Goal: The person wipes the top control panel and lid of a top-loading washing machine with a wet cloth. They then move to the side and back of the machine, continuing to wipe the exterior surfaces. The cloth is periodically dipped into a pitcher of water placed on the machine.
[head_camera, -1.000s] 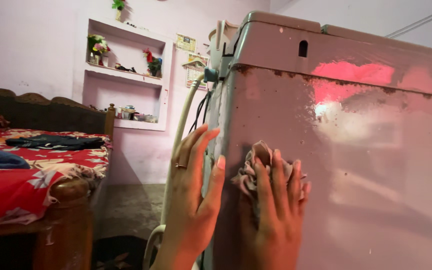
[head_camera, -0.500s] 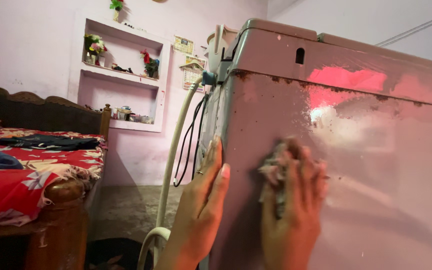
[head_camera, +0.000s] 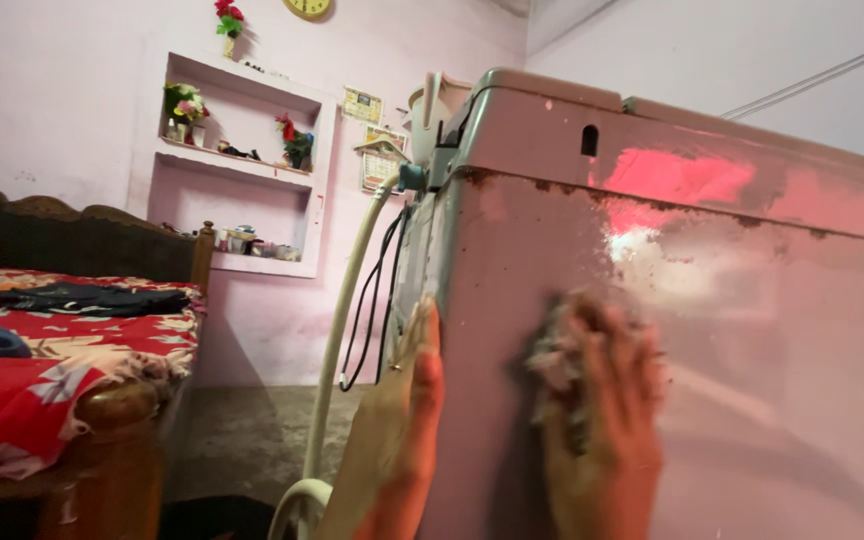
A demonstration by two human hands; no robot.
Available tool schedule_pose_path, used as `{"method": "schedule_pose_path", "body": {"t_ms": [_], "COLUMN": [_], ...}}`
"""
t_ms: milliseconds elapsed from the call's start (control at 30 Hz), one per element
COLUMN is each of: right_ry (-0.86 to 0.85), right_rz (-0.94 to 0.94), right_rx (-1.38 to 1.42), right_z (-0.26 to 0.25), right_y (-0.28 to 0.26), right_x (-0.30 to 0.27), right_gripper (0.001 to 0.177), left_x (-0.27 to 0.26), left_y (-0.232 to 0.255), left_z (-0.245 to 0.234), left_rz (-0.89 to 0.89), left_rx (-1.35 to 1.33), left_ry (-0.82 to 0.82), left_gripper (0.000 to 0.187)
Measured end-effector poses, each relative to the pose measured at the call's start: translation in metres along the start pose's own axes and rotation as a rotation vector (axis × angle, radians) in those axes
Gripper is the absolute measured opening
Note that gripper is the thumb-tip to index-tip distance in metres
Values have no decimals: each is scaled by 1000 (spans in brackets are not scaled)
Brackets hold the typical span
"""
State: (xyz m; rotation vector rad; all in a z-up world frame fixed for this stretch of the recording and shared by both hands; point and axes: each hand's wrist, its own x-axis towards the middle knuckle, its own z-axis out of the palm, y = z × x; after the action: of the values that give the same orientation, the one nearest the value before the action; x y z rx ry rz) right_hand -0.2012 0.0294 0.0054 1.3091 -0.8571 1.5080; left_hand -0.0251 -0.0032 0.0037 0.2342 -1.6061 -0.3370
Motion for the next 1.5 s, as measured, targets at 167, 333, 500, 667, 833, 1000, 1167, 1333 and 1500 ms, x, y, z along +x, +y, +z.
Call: {"method": "schedule_pose_path", "body": {"t_ms": [167,333,500,667,833,1000,1167,1333,1500], "right_ry": [-84,-160,-125,-105,31,98,42,-75,9], "right_rz": [-202,-343,-373,-196,-38,46,-157,-299,-134], "right_rx": [-18,-26,-7,-163,-205,-166,-84,-143,-196], "right_z": [4,-1,14,3,-12,10,24,8,-9], "right_y": [-16,-8,-18,28,63,29,-10,10,40], "right_x": [11,59,91,103,111,108,101,107,107], "right_gripper": [62,66,62,69,52,51,63,66,53], "left_x": [2,9,23,32,36,38,38,38,38], "left_y": [-12,-20,-19,-20,-19,-16,-14,-12,-13], "left_z": [0,-1,6,12,24,24,20,15,16], "left_rz": [20,69,84,84,88,95,96,97,86], "left_rx": [25,103,169,170,153,144,153,157,143], "left_ry": [1,55,243,294,279,268,253,260,267], "left_gripper": [87,89,89,89,89,89,89,90,90]}}
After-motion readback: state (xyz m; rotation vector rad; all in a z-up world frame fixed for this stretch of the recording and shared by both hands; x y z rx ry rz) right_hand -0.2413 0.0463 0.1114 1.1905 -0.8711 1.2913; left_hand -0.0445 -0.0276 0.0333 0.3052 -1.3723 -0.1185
